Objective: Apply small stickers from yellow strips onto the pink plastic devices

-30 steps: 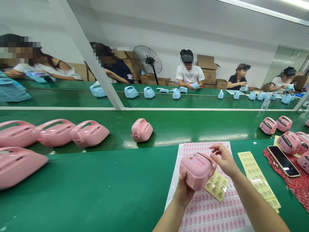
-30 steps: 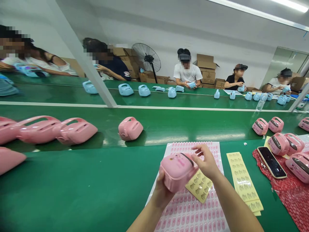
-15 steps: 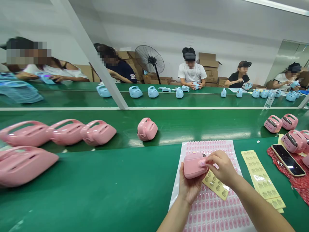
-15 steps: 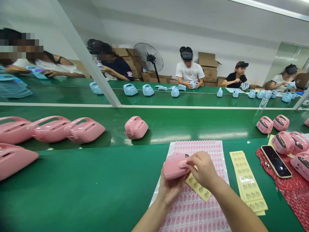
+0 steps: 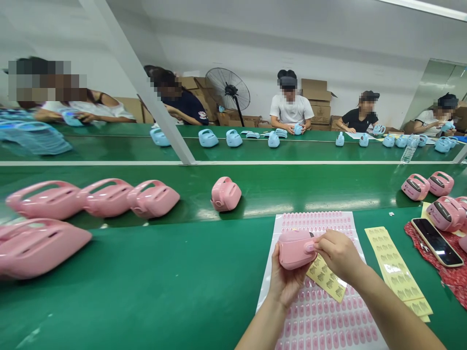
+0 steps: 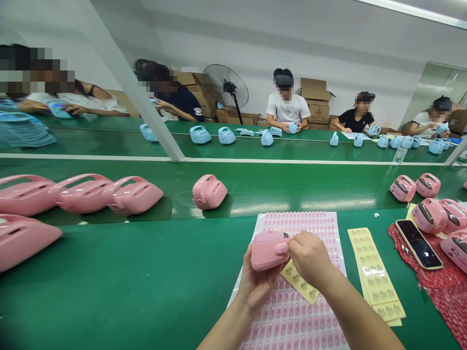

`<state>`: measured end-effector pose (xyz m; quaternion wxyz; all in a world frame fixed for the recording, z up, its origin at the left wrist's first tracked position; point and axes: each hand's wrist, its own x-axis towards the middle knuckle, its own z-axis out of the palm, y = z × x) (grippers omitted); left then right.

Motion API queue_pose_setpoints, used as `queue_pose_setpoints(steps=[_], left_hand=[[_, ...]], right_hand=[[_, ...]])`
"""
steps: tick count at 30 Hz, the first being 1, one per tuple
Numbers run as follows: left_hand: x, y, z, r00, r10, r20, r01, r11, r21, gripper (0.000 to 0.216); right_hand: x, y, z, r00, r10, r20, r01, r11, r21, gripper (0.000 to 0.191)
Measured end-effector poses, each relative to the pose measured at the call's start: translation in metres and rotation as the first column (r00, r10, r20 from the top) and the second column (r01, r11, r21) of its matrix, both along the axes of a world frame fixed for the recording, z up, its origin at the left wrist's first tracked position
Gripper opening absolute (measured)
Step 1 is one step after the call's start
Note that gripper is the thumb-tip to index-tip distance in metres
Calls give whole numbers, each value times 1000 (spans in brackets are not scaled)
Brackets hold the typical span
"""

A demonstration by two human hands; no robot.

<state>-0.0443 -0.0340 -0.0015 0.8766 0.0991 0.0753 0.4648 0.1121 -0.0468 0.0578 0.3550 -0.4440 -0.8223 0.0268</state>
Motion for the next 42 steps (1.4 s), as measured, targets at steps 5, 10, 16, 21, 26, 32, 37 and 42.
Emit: queue_pose_setpoints(steps=[5, 10, 16, 21, 26, 32, 37, 42], left_hand=[[-1, 0, 7, 999, 26, -40, -25, 1000, 13, 39], [-1, 1, 2, 998, 62, -32, -59, 993, 100, 43], [-9, 8, -20, 974, 192, -117, -155, 950, 273, 49], [-6, 11, -26, 756, 404, -515, -259, 907, 331, 59], [2, 4, -21, 249, 663, -706, -47, 737, 675, 36], [2, 4, -21, 99, 839, -535, 367, 469, 803, 13], [5, 7, -30, 278, 786, -552, 363, 446, 818, 12], [7, 6, -37, 309, 788, -533, 415, 393, 821, 17]], right_hand=[[1, -4, 1, 999, -25, 24, 26, 999, -28, 27], [8, 11, -2, 955, -20, -296, -69, 956, -285, 13], [10, 29, -20, 742, -368, -561, -321, 539, -779, 45], [8, 44, -23, 673, -480, -563, -336, 480, -810, 38], [45, 77, -3, 758, -478, -443, 108, 762, -638, 26], [109, 132, 7, 638, -749, -177, 645, 646, -408, 25], [154, 149, -7, 482, -874, -64, 770, 457, -445, 32], [169, 141, -14, 483, -874, -43, 809, 465, -360, 46]])
